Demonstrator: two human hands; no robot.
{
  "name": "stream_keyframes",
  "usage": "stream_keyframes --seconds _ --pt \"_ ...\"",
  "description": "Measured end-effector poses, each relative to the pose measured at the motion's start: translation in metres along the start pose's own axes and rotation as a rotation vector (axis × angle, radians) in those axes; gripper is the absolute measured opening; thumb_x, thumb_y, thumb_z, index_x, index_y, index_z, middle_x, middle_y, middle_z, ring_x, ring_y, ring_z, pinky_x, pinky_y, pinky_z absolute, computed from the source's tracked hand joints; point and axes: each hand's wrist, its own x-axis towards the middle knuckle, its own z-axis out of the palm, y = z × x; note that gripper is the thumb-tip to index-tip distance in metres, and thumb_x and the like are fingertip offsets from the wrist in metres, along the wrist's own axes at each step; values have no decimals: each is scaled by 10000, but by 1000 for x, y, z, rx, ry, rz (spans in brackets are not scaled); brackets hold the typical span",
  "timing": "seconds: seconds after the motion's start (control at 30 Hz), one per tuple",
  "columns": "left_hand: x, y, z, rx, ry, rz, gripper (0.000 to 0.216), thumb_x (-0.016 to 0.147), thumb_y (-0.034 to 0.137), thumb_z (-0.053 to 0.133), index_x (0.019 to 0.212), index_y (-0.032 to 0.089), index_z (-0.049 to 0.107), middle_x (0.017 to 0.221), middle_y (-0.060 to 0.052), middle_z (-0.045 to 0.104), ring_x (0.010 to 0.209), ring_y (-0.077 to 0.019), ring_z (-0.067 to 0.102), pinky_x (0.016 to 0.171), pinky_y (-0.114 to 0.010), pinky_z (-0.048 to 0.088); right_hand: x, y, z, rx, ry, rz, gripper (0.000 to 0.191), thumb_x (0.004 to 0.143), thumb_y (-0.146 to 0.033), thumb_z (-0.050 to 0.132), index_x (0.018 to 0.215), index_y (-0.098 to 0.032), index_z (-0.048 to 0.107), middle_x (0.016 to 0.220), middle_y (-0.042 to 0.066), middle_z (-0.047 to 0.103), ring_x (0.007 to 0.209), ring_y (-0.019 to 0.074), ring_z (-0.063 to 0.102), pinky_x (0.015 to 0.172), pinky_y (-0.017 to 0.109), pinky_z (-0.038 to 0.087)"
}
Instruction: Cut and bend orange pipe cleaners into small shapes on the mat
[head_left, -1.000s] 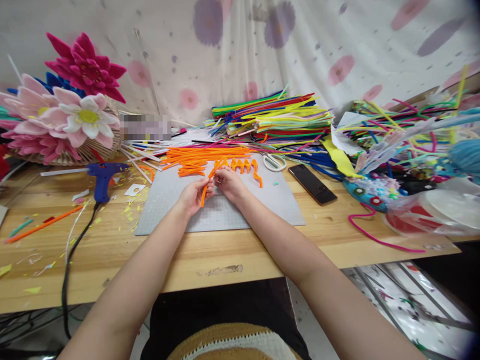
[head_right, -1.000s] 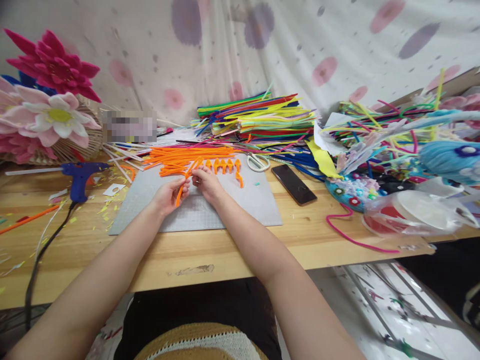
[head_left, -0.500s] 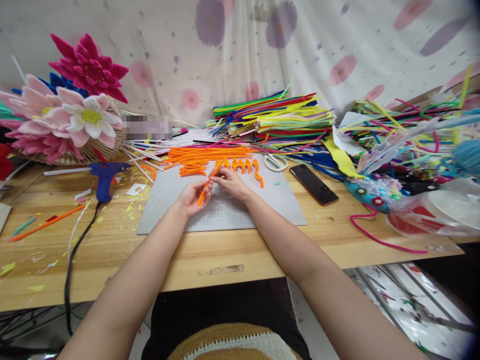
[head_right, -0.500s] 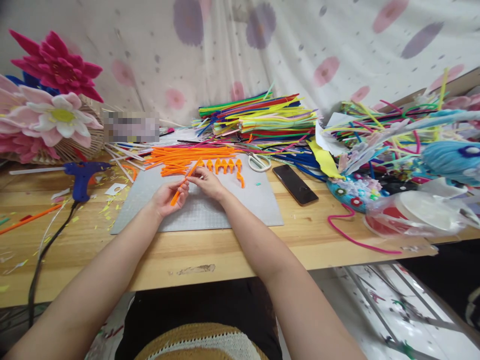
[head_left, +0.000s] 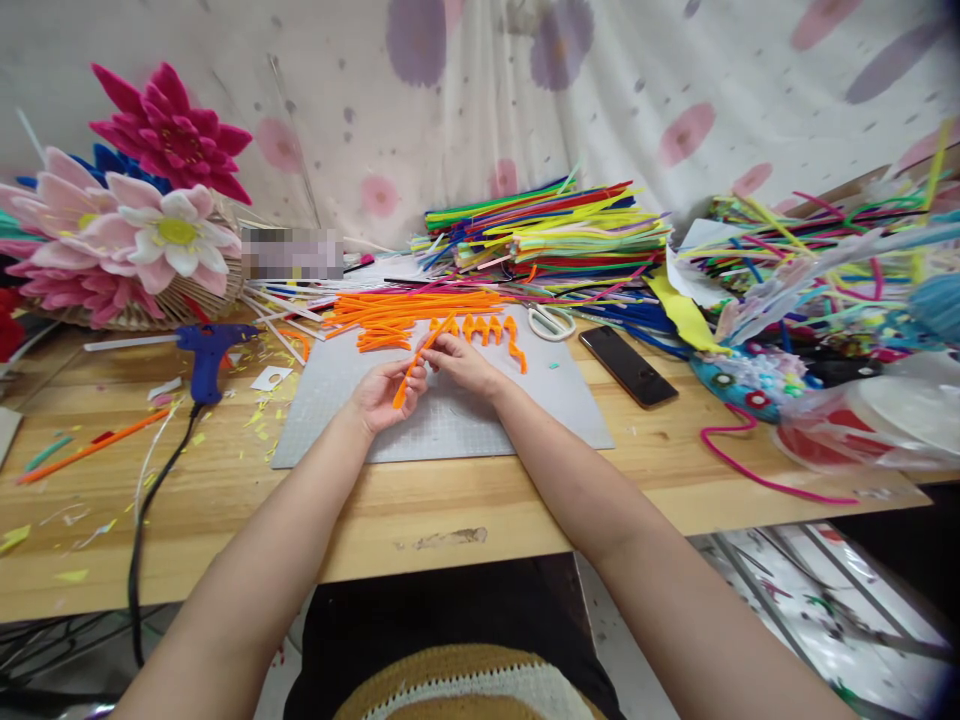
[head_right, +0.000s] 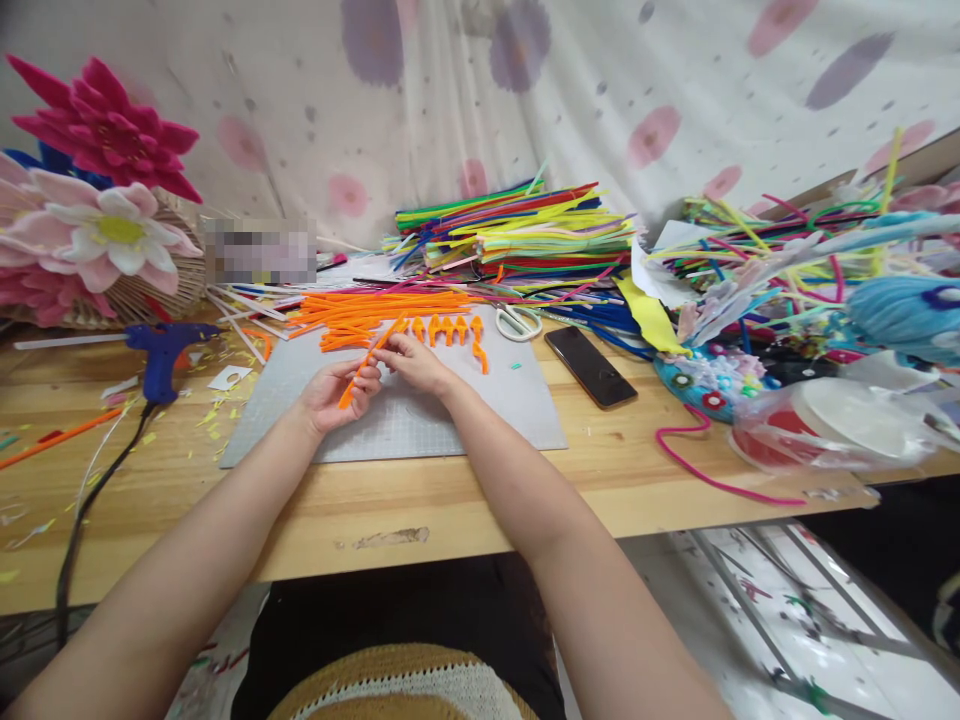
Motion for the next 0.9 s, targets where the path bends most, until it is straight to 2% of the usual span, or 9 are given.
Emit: stream_keyframes --seconds 0.17,0.33,0.47,0.6,0.73,0.8,0.9 --pt "-1 -1 1 15 -39 -20 128 835 165 451 770 140 558 649 -27 490 557 -59 509 408 -82 436 -2 -3 1 14 9 -33 188 714 -303 605 649 -183 475 636 -48 473 596 78 437 582 220 380" --pt "0 -1 1 34 -12 12 131 817 127 455 721 134 544 605 -14 456 490 -42 449 361 -64 377 -1 -5 0 -17 -42 -40 232 716 -357 606 658 -191 455 611 -51 465 569 77 432 546 215 376" --pt "2 -3 3 50 -24 35 144 798 118 446 681 126 530 571 -5 444 468 -41 432 361 -75 381 1 -4 -2 -52 -99 -31 269 711 -397 608 664 -191 440 616 -50 474 538 75 448 509 217 383" --pt "2 -5 6 84 -23 118 146 780 97 432 687 131 540 563 5 456 466 -39 427 385 -87 394 1 -7 -3 -15 -142 -18 274 717 -410 594 680 -191 433 641 -39 510 560 83 484 519 225 419" --pt "2 -7 8 164 -19 184 94 715 70 492 722 136 559 571 18 486 465 -35 423 395 -98 378 0 -11 -4 5 -169 0 266 709 -402 600 692 -189 441 646 -41 508 565 75 465 504 206 403" --pt "4 -7 8 270 31 255 76 673 74 526 701 135 563 559 23 492 467 -40 428 405 -115 373 1 -12 -5 -10 -178 5 259 704 -397 602 692 -188 448 634 -48 478 552 69 436 486 197 375" --pt "7 -7 8 564 184 453 31 636 137 567 610 142 552 574 14 522 488 -63 443 447 -168 384 3 -11 -8 -81 -163 -16 209 724 -358 576 691 -184 465 619 -51 440 549 70 402 494 199 339"
